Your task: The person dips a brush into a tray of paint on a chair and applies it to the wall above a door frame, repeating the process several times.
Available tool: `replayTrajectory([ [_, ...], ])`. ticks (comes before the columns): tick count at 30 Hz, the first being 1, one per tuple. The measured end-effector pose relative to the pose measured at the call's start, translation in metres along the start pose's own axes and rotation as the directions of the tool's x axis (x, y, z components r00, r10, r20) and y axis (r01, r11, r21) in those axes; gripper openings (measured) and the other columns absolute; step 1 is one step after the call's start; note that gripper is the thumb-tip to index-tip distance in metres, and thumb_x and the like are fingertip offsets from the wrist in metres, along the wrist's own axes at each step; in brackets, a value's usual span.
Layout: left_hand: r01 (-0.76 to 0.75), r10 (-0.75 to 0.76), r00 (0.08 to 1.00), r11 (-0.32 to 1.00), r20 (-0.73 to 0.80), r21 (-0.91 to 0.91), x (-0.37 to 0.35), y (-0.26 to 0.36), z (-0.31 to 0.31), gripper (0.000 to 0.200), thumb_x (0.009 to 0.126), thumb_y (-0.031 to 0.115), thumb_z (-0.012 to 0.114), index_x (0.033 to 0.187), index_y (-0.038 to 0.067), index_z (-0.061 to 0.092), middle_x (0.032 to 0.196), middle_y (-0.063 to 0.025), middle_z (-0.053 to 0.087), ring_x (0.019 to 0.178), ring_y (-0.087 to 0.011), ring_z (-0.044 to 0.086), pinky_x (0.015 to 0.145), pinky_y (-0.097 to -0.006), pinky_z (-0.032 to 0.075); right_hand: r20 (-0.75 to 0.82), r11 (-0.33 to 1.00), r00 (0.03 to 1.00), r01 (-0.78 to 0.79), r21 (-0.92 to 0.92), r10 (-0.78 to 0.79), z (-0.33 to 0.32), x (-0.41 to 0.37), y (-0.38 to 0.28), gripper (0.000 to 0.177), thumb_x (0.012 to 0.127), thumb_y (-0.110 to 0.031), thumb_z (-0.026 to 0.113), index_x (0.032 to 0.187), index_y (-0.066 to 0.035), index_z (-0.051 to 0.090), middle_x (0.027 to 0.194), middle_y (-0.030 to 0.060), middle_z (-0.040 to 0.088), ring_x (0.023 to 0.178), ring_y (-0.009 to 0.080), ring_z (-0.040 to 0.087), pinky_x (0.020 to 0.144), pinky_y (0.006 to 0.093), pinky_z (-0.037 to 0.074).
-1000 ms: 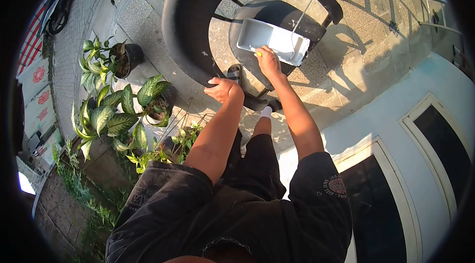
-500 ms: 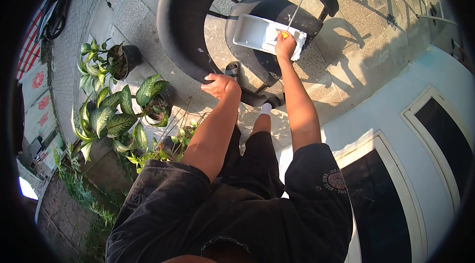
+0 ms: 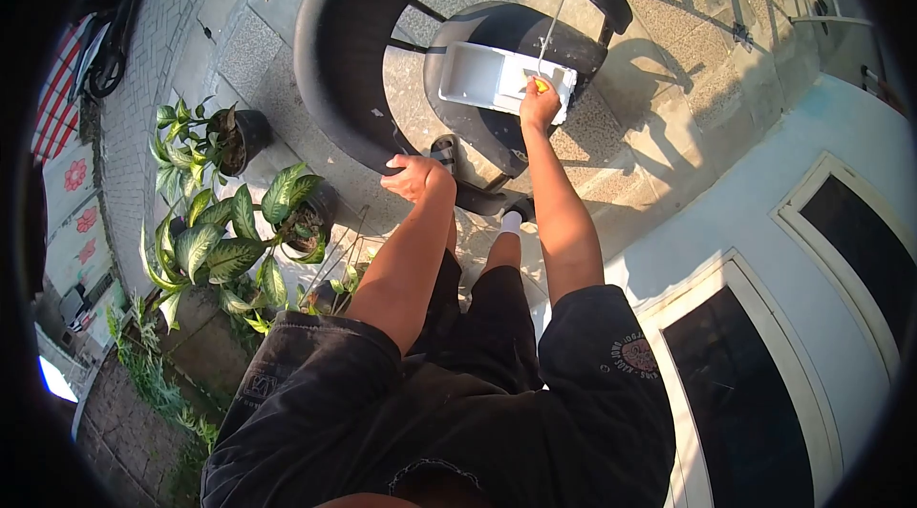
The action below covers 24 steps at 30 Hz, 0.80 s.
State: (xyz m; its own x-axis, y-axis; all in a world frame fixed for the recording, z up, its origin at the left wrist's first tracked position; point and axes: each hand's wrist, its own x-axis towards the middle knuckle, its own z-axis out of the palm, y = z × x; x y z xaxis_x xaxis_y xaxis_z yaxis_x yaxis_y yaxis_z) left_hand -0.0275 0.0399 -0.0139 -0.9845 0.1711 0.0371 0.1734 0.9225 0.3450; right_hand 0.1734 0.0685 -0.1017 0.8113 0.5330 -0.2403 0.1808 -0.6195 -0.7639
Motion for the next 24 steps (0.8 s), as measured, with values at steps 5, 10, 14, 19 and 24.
replayTrajectory([
  [5,-0.012,0.014,0.999,0.999,-0.048,0.046,0.000,-0.003,0.005,0.045,0.098,0.041,0.042,0.108,-0.002,0.052,0.099,-0.0250,0.060,0.093,-0.0471,0.061,0.081,-0.0567,0.046,0.206,0.563,0.868,-0.456,0.689,0.451,-0.040,-0.008,-0.013,0.022,0.092,-0.010,0.069,0.108,0.005,0.064,0.097,0.0147,0.068,0.079,0.0266,0.071,0.076,0.0342,0.062],
  [10,-0.029,0.030,0.998,1.000,-0.047,0.005,0.003,-0.003,0.005,0.045,0.098,0.042,0.043,0.106,-0.002,0.053,0.098,-0.0254,0.060,0.092,-0.0471,0.061,0.081,-0.0569,0.046,0.612,0.001,0.753,-0.631,0.776,0.242,-0.100,-0.027,-0.002,0.023,0.094,-0.009,0.066,0.113,0.003,0.062,0.114,0.0204,0.066,0.106,0.0282,0.067,0.098,0.0352,0.056],
  [14,-0.066,0.065,0.998,0.995,-0.010,-0.078,0.017,-0.027,0.060,0.046,0.099,0.043,0.044,0.105,-0.002,0.053,0.096,-0.0258,0.061,0.092,-0.0470,0.061,0.081,-0.0572,0.046,0.676,-0.156,0.733,-0.662,0.734,0.070,-0.143,-0.057,-0.013,0.022,0.095,-0.002,0.061,0.115,0.007,0.061,0.119,0.0180,0.065,0.112,0.0274,0.065,0.102,0.0340,0.054],
  [19,-0.118,0.129,0.990,0.976,0.054,-0.183,0.016,-0.016,0.042,0.046,0.099,0.044,0.045,0.103,-0.001,0.053,0.094,-0.0262,0.062,0.091,-0.0470,0.062,0.080,-0.0574,0.047,0.656,-0.132,0.754,-0.650,0.748,0.005,-0.204,-0.105,-0.043,0.022,0.096,-0.002,0.060,0.117,0.004,0.061,0.119,0.0164,0.066,0.113,0.0266,0.064,0.101,0.0330,0.054],
  [24,-0.137,0.155,0.986,0.964,0.062,-0.228,0.017,-0.009,0.027,0.047,0.100,0.045,0.046,0.102,-0.001,0.053,0.093,-0.0267,0.062,0.090,-0.0469,0.062,0.080,-0.0577,0.047,0.628,-0.464,0.776,-0.576,0.672,-0.055,-0.261,-0.154,-0.053,0.033,0.093,-0.001,0.063,0.126,-0.007,0.060,0.117,0.0114,0.067,0.108,0.0222,0.067,0.095,0.0327,0.057],
])
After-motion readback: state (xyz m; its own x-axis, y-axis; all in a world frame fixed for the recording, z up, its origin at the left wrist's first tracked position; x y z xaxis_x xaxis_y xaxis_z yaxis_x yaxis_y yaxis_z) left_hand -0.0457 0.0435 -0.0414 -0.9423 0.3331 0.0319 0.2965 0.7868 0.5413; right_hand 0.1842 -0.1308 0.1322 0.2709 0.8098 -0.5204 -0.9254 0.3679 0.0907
